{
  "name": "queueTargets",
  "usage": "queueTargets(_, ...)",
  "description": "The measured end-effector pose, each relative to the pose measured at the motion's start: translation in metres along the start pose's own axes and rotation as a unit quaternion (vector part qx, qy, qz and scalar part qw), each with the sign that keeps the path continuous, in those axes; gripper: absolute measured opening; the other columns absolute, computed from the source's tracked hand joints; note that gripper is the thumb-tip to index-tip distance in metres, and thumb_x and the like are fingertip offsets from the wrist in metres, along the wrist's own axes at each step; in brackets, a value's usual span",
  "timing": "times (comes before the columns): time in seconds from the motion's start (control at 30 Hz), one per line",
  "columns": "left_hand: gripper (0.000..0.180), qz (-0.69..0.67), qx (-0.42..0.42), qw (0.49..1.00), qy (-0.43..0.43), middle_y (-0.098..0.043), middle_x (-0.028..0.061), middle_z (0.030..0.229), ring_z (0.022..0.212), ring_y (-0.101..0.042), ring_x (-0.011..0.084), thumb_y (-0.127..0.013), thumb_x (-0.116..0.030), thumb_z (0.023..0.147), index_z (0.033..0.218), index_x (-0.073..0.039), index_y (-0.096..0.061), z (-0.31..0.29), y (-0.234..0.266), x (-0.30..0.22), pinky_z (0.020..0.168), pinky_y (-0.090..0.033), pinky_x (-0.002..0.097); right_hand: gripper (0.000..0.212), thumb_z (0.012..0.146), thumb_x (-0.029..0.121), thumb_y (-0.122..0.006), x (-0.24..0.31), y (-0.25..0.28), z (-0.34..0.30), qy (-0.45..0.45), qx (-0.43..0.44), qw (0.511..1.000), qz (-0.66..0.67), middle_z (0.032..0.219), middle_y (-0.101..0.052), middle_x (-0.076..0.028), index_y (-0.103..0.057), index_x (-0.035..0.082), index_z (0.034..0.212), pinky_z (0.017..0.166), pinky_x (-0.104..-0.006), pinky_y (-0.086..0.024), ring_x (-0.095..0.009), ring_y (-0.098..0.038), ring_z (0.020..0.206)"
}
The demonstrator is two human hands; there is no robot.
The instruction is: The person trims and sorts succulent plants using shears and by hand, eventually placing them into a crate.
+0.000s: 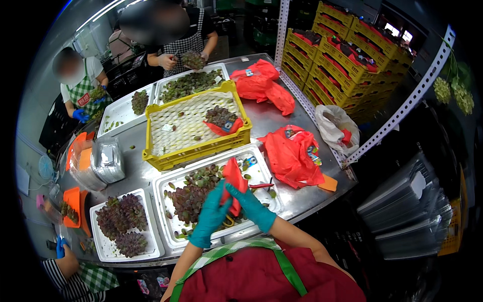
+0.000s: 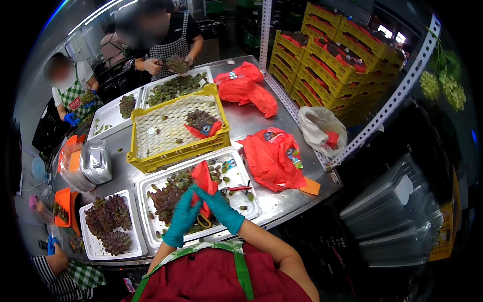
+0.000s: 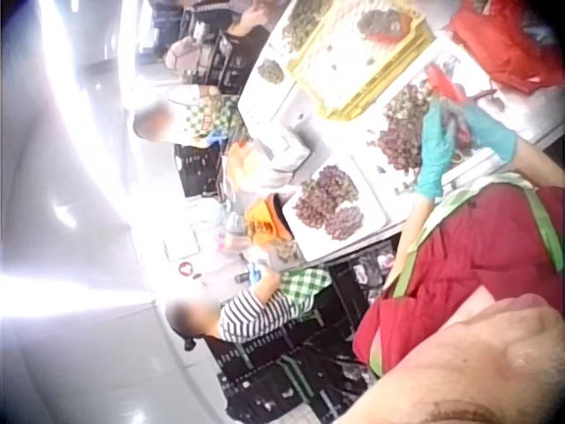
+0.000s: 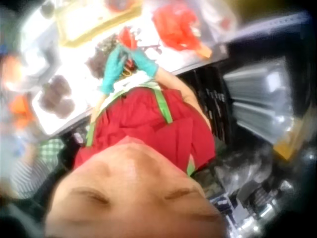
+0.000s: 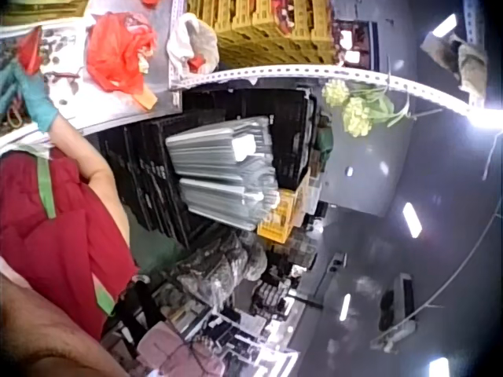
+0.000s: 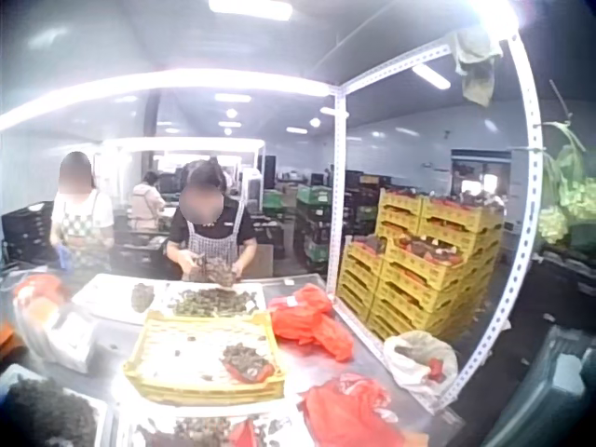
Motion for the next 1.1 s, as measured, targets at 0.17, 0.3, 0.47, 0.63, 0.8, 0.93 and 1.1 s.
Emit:
queueTargets(0.17,0.057,-0.037,0.213,0.972,-0.095,-0.036,0.0114,0.133,0.12,-0.037,0.024,-0.06,-0.01,0.078,0.13,-0.008,-0.036,0.022,-0.09,-0.056,0.095,-0.035,0.0338,0.042,0.074,0.015,-0.068,0.081,0.075,-0.044,0.187,-0.135,0.962,-0.148,0.101,-0.057,-0.004,-0.052,0.002,0.111,0.071,-0.0249,-0.047,-0.01,-0.055,0.083)
queueTargets(0.3,0.062,-0.294,0.236,0.925,0.057,-0.029,0.0071,0.138,0.125,-0.031,0.0182,-0.061,-0.014,0.079,0.133,-0.01,-0.031,0.085,-0.125,-0.064,0.099,-0.03,0.0325,0.05,0.073,0.006,-0.065,0.152,0.205,-0.088,0.339,-0.387,0.81,-0.283,0.117,-0.049,-0.01,-0.046,0.0,0.118,0.092,-0.0316,-0.036,-0.021,-0.048,0.107)
queueTargets(0.47,0.076,-0.093,0.122,0.988,0.021,-0.012,0.0169,0.142,0.132,-0.014,0.0254,-0.062,-0.032,0.077,0.137,-0.013,-0.019,0.19,-0.173,-0.005,0.105,-0.019,0.0354,0.116,0.052,0.039,-0.081,0.196,0.264,-0.061,0.256,-0.468,0.658,-0.531,0.139,-0.02,-0.016,-0.009,0.001,0.136,0.102,-0.0373,-0.026,-0.032,-0.022,0.128)
queueTargets(0.63,0.072,-0.337,0.245,0.891,0.182,-0.022,0.0085,0.139,0.124,-0.031,0.0189,-0.049,-0.043,0.085,0.137,-0.007,-0.015,0.228,-0.264,0.052,0.102,-0.028,0.0293,0.131,0.044,0.05,-0.079,0.126,0.304,0.004,0.035,-0.449,0.718,-0.531,0.141,-0.01,-0.018,0.001,0.002,0.136,0.101,-0.0518,-0.02,-0.042,-0.014,0.127)
queueTargets(0.8,0.054,-0.3,0.383,0.827,0.28,-0.054,0.0087,0.117,0.106,-0.051,0.0186,-0.048,-0.047,0.084,0.121,-0.008,-0.048,0.241,-0.312,0.061,0.093,-0.039,0.0288,0.109,0.055,0.043,-0.073,0.119,0.327,0.04,-0.066,-0.471,0.653,-0.59,0.139,-0.017,-0.017,-0.011,0.006,0.136,0.1,-0.0567,-0.015,-0.043,-0.02,0.124)
queueTargets(0.93,0.046,0.349,0.531,0.748,0.191,-0.064,0.0132,0.083,0.086,-0.059,0.0173,-0.058,-0.046,0.078,0.099,-0.005,-0.063,0.289,-0.274,0.039,0.075,-0.047,0.0312,0.089,0.059,0.032,-0.069,0.11,0.349,0.065,0.006,-0.487,0.64,-0.594,0.135,-0.027,-0.013,-0.024,0.007,0.132,0.097,-0.055,-0.021,-0.042,-0.027,0.119)
queueTargets(1.1,0.082,0.107,0.42,0.901,-0.023,-0.058,0.0129,0.1,0.088,-0.058,0.0222,-0.078,-0.042,0.055,0.124,-0.011,-0.045,0.463,-0.23,-0.004,0.078,-0.046,0.0318,0.079,0.059,0.03,-0.068,0.128,0.325,0.069,-0.002,-0.439,0.602,-0.667,0.128,-0.034,-0.009,-0.035,0.008,0.127,0.089,-0.0545,-0.027,-0.039,-0.035,0.112)
Point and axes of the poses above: each hand's wrist, its own z-axis towards the middle knuckle, its own y-axis out of the back of the hand, x = y × z, the point moved 9 cm from there along z, towards the middle knuckle
